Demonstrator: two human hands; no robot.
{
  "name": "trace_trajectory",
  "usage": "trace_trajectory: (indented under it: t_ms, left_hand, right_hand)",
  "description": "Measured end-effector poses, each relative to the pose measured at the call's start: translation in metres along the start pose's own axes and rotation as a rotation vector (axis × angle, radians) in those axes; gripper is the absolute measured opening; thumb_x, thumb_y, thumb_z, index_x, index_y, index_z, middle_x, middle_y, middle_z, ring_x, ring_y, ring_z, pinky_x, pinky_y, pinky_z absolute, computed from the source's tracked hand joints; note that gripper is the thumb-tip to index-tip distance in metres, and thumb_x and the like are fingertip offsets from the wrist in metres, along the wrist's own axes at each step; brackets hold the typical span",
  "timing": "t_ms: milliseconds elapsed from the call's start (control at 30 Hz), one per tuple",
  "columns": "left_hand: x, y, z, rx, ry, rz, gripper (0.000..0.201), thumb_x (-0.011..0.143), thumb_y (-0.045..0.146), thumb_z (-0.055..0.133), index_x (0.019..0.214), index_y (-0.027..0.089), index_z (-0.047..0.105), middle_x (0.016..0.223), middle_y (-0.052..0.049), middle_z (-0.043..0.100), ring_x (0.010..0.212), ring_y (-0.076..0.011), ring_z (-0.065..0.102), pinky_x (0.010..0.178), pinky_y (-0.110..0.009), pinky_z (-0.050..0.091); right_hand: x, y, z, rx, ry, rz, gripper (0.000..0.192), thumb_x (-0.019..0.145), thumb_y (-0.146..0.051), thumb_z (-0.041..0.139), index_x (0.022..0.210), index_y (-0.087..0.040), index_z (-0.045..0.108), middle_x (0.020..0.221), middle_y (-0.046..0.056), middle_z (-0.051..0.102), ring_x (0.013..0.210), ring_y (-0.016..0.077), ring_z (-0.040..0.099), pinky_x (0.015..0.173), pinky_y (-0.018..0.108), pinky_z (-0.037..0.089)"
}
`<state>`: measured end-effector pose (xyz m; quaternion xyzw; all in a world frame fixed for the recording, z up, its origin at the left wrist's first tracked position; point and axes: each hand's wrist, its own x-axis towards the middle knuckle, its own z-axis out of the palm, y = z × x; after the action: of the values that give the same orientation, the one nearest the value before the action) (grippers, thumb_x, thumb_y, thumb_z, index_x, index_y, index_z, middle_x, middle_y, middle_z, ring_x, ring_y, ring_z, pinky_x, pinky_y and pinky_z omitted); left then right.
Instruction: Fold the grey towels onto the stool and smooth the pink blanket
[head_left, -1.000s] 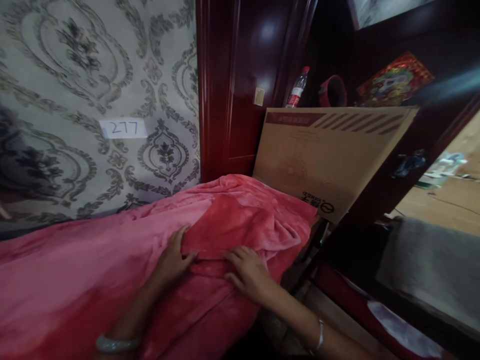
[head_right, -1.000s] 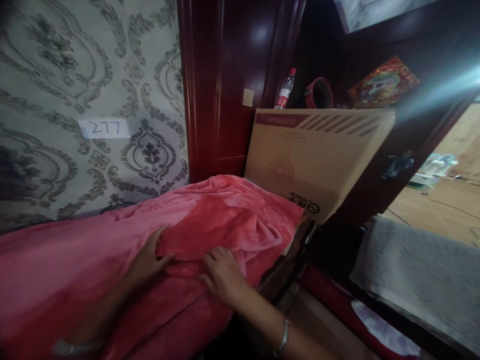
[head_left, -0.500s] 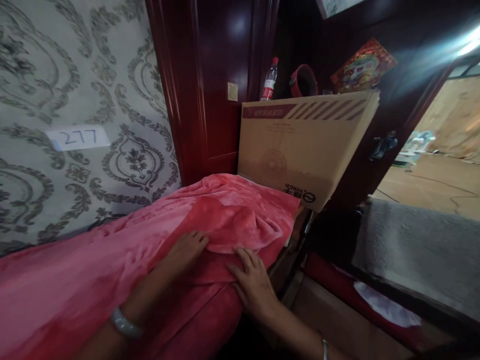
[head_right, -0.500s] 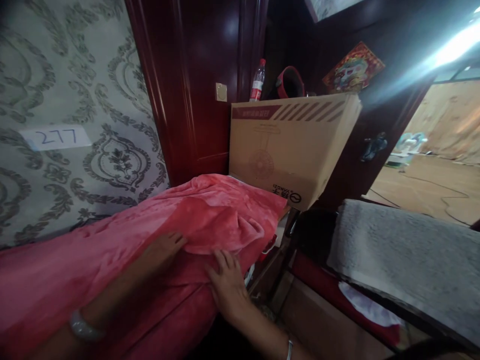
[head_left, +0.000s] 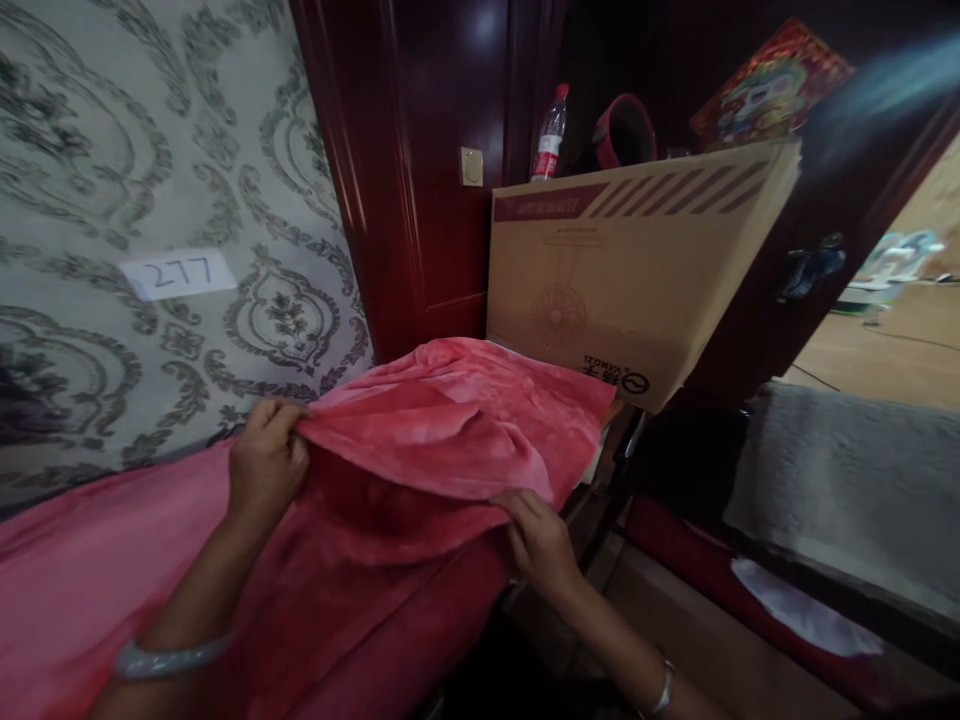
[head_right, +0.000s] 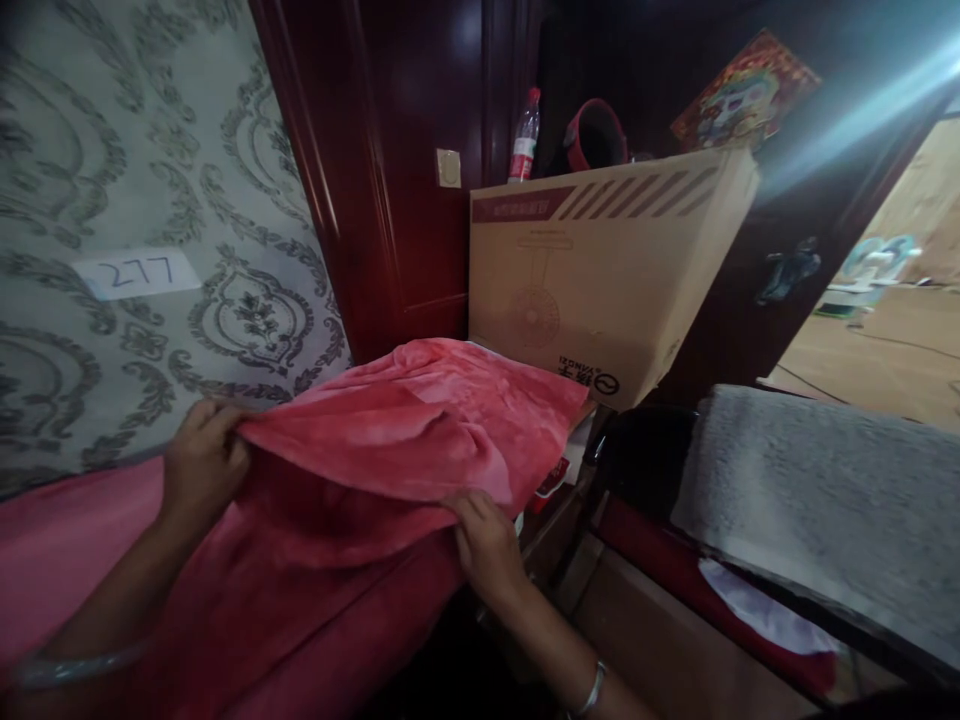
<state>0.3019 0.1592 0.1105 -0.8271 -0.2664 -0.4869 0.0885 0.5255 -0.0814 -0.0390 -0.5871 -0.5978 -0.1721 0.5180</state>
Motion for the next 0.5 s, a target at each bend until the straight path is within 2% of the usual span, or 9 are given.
trace_trajectory:
  t_ms: [100, 233, 367, 500]
  left_hand:
    - [-0.020, -0.014, -0.002, -0.056, 0.017, -0.095, 0.029, 0.075, 0.012, 0.042, 0.086, 0.018, 0.068, 0.085, -0.005, 0.062, 0.083, -0.0205, 0.062, 0.076, -0.031, 0.050]
    - [-0.038, -0.027, 0.000, -0.100, -0.005, -0.309, 0.031, 0.073, 0.022, 0.044, 0.089, 0.017, 0.070, 0.089, -0.006, 0.068, 0.082, -0.0215, 0.063, 0.078, -0.033, 0.050]
    - [-0.036, -0.028, -0.002, -0.132, -0.034, -0.434, 0.033, 0.071, 0.024, 0.044, 0.090, 0.018, 0.071, 0.089, -0.003, 0.068, 0.078, -0.0176, 0.058, 0.077, -0.029, 0.048]
    - [-0.024, -0.014, -0.008, -0.234, -0.087, -0.546, 0.033, 0.077, 0.024, 0.048, 0.101, 0.019, 0.070, 0.078, 0.003, 0.064, 0.065, -0.0124, 0.050, 0.061, -0.021, 0.040]
  right_hand:
    - [-0.011, -0.001, -0.006, -0.058, -0.008, 0.040, 0.042, 0.085, -0.002, 0.046, 0.113, -0.024, 0.067, 0.106, 0.008, 0.064, 0.098, 0.0205, 0.062, 0.082, 0.034, 0.056]
    - [-0.024, 0.002, -0.013, -0.162, 0.006, 0.056, 0.032, 0.084, -0.008, 0.052, 0.105, -0.023, 0.072, 0.136, 0.012, 0.053, 0.122, 0.0281, 0.052, 0.096, 0.048, 0.051]
    - [-0.034, 0.007, -0.015, -0.183, 0.025, 0.074, 0.029, 0.087, -0.012, 0.053, 0.106, -0.023, 0.072, 0.154, 0.011, 0.038, 0.139, 0.0314, 0.040, 0.107, 0.057, 0.042]
    - [-0.038, 0.015, -0.008, -0.176, 0.001, 0.136, 0.025, 0.089, -0.015, 0.054, 0.103, -0.022, 0.074, 0.161, 0.011, 0.030, 0.144, 0.0322, 0.034, 0.109, 0.057, 0.041]
